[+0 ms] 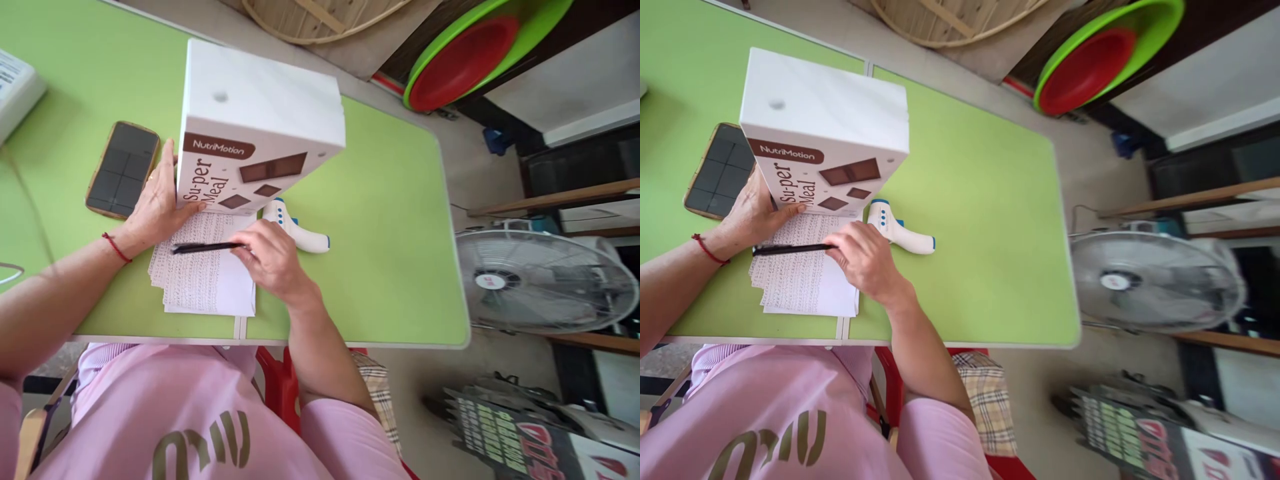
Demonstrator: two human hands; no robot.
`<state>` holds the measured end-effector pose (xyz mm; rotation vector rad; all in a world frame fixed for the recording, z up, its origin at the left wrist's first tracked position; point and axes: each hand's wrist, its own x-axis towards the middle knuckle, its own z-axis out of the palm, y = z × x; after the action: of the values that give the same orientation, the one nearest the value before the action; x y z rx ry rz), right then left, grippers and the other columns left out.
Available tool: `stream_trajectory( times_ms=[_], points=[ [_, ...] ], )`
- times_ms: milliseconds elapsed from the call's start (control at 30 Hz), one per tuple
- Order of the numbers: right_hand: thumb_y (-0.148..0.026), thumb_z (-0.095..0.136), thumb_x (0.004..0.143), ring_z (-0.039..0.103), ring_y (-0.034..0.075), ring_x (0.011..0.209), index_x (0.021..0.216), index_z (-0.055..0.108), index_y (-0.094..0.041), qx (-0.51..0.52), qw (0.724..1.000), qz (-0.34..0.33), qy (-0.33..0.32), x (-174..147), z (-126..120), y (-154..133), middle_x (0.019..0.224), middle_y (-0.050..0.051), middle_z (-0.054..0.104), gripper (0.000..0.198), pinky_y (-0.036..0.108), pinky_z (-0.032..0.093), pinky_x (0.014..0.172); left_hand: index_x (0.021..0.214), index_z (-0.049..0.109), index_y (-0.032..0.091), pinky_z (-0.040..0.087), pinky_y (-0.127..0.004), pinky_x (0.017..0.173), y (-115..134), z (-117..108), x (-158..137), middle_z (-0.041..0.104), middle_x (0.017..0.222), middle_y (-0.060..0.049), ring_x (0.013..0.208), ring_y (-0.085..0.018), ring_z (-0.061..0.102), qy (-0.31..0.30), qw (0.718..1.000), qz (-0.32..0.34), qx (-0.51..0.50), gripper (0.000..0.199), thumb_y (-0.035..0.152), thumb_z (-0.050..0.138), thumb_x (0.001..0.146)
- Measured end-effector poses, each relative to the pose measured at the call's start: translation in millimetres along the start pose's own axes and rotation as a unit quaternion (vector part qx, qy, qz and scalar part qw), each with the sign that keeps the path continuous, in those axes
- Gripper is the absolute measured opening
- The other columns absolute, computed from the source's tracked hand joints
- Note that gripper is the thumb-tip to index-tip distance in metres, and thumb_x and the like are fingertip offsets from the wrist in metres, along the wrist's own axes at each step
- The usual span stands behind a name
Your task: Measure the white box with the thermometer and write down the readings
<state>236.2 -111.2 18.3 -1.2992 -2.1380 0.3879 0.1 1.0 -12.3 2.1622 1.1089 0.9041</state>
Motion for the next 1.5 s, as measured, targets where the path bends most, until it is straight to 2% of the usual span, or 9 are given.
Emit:
stream_trajectory(
  times_ms=[67,167,400,633,767,900,1000,1200,1500],
  points=[
    [-0.046,0.059,0.099,0.06,0.018,0.07,0.095,0.065,-0.028,0.096,0.99,0.041,0.099,-0.2,-0.9,-0.1,0.08,0.002,0.064,0.02,0.038,0.053,0.068,0.146,0.043,0.026,0.032,-0.07,0.125,-3.3,1.7,-1.0,0.048,0.153,-0.016,0.15,-0.046,0.037,-0.005,1.0,-0.002,-0.003,0.09,0.084,0.063,0.08],
    [-0.053,0.065,0.091,0.058,0.015,0.058,0.086,0.057,-0.029,0.233,0.94,0.112,0.222,2.2,9.2,-5.3,0.073,-0.003,0.062,0.026,0.035,0.052,0.06,0.145,0.042,0.026,0.03,-0.072,0.124,-6.8,4.7,-0.8,0.047,0.152,-0.017,0.151,-0.048,0.033,-0.007,1.0,0.001,-0.001,0.098,0.087,0.069,0.073],
    [-0.043,0.069,0.079,0.057,0.013,0.058,0.085,0.061,-0.027,0.317,0.886,0.235,0.245,12.8,39.7,-7.1,0.069,-0.004,0.061,0.02,0.032,0.051,0.058,0.148,0.038,0.029,0.033,-0.071,0.123,-12.8,6.2,-1.4,0.046,0.154,-0.016,0.152,-0.048,0.031,0.002,1.0,0.009,0.02,0.101,0.086,0.072,0.072],
    [-0.034,0.066,0.079,0.042,0.009,0.05,0.075,0.053,-0.025,0.266,0.907,0.215,0.244,13.9,43.0,11.9,0.059,-0.007,0.05,0.015,0.025,0.037,0.048,0.148,0.039,0.028,0.026,-0.073,0.125,-8.4,3.6,-0.2,0.043,0.155,-0.016,0.152,-0.048,0.03,-0.015,1.0,-0.007,0.015,0.086,0.074,0.07,0.081],
    [-0.035,0.065,0.082,0.043,0.009,0.048,0.074,0.053,-0.024,0.206,0.921,0.187,0.273,11.6,40.1,19.9,0.057,-0.008,0.05,0.018,0.024,0.037,0.047,0.148,0.038,0.026,0.03,-0.073,0.121,-4.9,7.1,-0.6,0.037,0.159,-0.018,0.148,-0.049,0.036,-0.016,0.998,-0.04,0.042,0.082,0.06,0.073,0.082],
    [-0.035,0.064,0.086,0.047,0.009,0.048,0.074,0.055,-0.024,0.167,0.932,0.14,0.289,10.6,40.5,18.1,0.057,-0.008,0.052,0.019,0.024,0.041,0.05,0.145,0.042,0.026,0.036,-0.069,0.119,-4.0,8.6,-1.3,0.042,0.156,-0.017,0.142,-0.046,0.042,-0.008,0.998,-0.036,0.057,0.076,0.051,0.076,0.081],
    [-0.031,0.063,0.086,0.047,0.009,0.048,0.073,0.057,-0.024,0.153,0.941,0.109,0.282,10.8,42.6,15.5,0.056,-0.008,0.054,0.016,0.024,0.041,0.05,0.141,0.046,0.026,0.035,-0.066,0.12,-3.3,7.6,-0.6,0.048,0.15,-0.015,0.141,-0.045,0.044,-0.011,0.998,-0.02,0.062,0.069,0.05,0.075,0.083],
    [-0.029,0.061,0.086,0.049,0.01,0.051,0.072,0.056,-0.024,0.139,0.948,0.124,0.259,11.0,46.5,16.3,0.058,-0.008,0.056,0.016,0.025,0.042,0.053,0.142,0.045,0.026,0.034,-0.064,0.122,-2.8,6.4,1.4,0.052,0.148,-0.014,0.144,-0.043,0.041,-0.021,0.998,-0.005,0.067,0.068,0.046,0.073,0.084],
    [-0.031,0.061,0.087,0.049,0.01,0.053,0.073,0.057,-0.024,0.122,0.95,0.123,0.261,10.3,47.1,17.7,0.059,-0.007,0.056,0.016,0.026,0.043,0.054,0.143,0.044,0.025,0.035,-0.066,0.12,-5.9,9.9,0.8,0.043,0.157,-0.016,0.142,-0.044,0.043,-0.012,0.998,-0.001,0.067,0.071,0.053,0.073,0.084]
  ],
)
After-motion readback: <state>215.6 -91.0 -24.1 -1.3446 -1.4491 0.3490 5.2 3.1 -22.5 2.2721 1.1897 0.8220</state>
